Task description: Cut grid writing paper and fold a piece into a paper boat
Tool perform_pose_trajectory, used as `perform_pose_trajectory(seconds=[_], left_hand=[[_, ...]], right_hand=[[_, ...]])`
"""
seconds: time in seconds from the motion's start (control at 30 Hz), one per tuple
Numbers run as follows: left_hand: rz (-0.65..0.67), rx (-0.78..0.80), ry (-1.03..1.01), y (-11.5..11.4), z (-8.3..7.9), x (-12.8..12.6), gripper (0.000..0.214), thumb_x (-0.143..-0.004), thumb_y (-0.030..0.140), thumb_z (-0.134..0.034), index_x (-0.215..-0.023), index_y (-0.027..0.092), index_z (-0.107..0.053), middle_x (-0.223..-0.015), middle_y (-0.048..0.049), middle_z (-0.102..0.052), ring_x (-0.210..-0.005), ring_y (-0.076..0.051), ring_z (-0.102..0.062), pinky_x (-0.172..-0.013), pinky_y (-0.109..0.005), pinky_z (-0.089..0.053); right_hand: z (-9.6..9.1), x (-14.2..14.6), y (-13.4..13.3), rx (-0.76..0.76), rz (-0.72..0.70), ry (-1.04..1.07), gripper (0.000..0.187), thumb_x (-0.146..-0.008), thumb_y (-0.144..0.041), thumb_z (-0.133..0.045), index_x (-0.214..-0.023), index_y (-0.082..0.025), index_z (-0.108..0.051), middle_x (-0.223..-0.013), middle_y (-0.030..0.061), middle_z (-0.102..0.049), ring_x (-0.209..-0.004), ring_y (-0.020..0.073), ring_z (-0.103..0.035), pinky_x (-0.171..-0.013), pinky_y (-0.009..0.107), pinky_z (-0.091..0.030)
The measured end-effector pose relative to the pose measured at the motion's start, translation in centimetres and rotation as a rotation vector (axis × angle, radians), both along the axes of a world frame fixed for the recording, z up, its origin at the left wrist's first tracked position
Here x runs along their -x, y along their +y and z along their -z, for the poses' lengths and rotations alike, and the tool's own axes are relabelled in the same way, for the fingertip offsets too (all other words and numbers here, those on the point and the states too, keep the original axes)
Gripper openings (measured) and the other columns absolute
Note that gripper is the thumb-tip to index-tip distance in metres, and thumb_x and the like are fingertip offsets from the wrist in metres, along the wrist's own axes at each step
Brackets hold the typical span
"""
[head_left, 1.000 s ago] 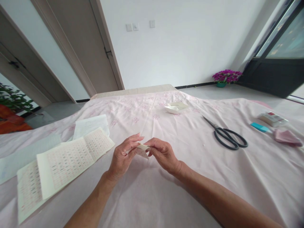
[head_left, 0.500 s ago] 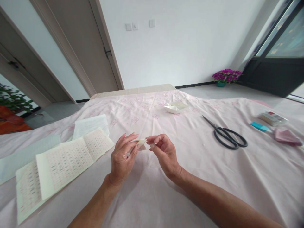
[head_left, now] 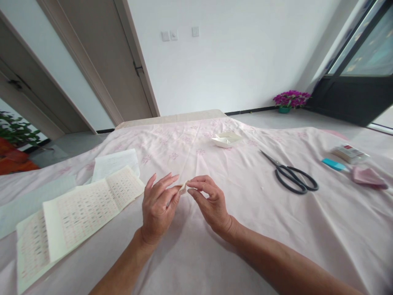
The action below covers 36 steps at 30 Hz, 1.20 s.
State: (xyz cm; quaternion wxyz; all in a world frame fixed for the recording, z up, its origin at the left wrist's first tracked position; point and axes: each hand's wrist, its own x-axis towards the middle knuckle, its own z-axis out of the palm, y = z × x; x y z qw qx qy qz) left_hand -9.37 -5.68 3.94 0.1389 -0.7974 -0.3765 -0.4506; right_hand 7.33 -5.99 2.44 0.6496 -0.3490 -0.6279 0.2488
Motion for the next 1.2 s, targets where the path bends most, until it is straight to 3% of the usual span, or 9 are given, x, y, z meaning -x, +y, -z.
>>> perform_pose_trajectory(seconds=[0.2, 0.47, 0.77, 0.87, 0.97, 1.1, 1.2], left_hand=[[0.059, 0.02, -0.003, 0.0, 0.3, -0.2, 0.017, -0.085, 0.009, -0.064, -0.098, 0.02, -0.064, -0.115, -0.0084, -0.069, -0.11, -0.022, -0.065, -0.107, -0.047, -0.042], [0.114, 0.139, -0.071, -0.4, 0.8, -0.5, 0.019, -0.087, 0.007, -0.059, -0.101, 0.019, -0.065, -0.122, -0.0102, -0.065, -0.11, -0.018, -0.064, -0.096, -0.031, -0.051], [0.179, 0.329, -0.14, -0.9, -0.7, -1.0, 0.01, -0.09, 0.018, -0.059, -0.091, 0.019, -0.068, -0.111, -0.0071, -0.07, -0.109, -0.018, -0.065, -0.093, -0.028, -0.05], [0.201, 0.565, -0.3, -1.3, -1.5, -0.9, 0.024, -0.096, 0.029, -0.05, -0.089, 0.019, -0.07, -0.108, -0.0073, -0.07, -0.104, -0.019, -0.065, -0.091, -0.03, -0.049], [0.191, 0.936, -0.591, -1.1, -2.2, -0.7, 0.036, -0.097, 0.041, -0.043, -0.085, 0.017, -0.067, -0.101, -0.0075, -0.071, -0.091, -0.019, -0.067, -0.083, -0.032, -0.051], [0.325, 1.48, -0.743, 0.0, -2.4, -0.1, 0.032, -0.086, 0.046, -0.062, -0.094, 0.016, -0.066, -0.088, -0.0046, -0.071, -0.078, -0.017, -0.066, -0.077, -0.029, -0.05], [0.459, 1.625, -0.731, 0.3, -2.1, 0.1, 0.034, -0.082, 0.045, -0.068, -0.098, 0.015, -0.069, -0.087, -0.0051, -0.071, -0.081, -0.017, -0.064, -0.081, -0.028, -0.047]], right_hand=[[0.2, 0.1, -0.1, 0.022, -0.002, -0.023, 0.009, -0.084, -0.023, -0.071, -0.092, -0.025, -0.073, -0.091, 0.0025, -0.07, -0.087, 0.0166, -0.065, -0.08, 0.031, -0.05], [1.0, 0.3, -0.1, 0.167, 0.006, -0.033, 0.007, -0.086, -0.027, -0.067, -0.083, -0.022, -0.064, -0.079, -0.0012, -0.064, -0.076, 0.014, -0.06, -0.072, 0.027, -0.045], [1.4, 0.1, 0.4, 0.172, 0.02, -0.082, 0.012, -0.09, -0.023, -0.058, -0.078, -0.021, -0.056, -0.075, -0.0018, -0.057, -0.073, 0.0136, -0.053, -0.072, 0.026, -0.042], [1.3, 0.0, 0.3, 0.193, 0.021, -0.086, 0.012, -0.091, -0.024, -0.056, -0.079, -0.021, -0.055, -0.076, -0.0014, -0.057, -0.073, 0.0137, -0.053, -0.071, 0.026, -0.042], [1.1, -0.1, 0.2, 0.229, 0.016, -0.081, 0.013, -0.09, -0.025, -0.057, -0.078, -0.021, -0.055, -0.075, -0.0016, -0.056, -0.072, 0.0134, -0.053, -0.07, 0.025, -0.042], [0.8, -0.3, 0.2, 0.252, 0.003, -0.056, 0.015, -0.088, -0.028, -0.057, -0.075, -0.02, -0.055, -0.073, -0.0018, -0.056, -0.07, 0.013, -0.052, -0.067, 0.025, -0.042], [0.8, -0.3, 0.2, 0.291, -0.018, -0.036, 0.014, -0.087, -0.028, -0.057, -0.075, -0.02, -0.055, -0.073, -0.0018, -0.056, -0.069, 0.0127, -0.052, -0.067, 0.025, -0.042]])
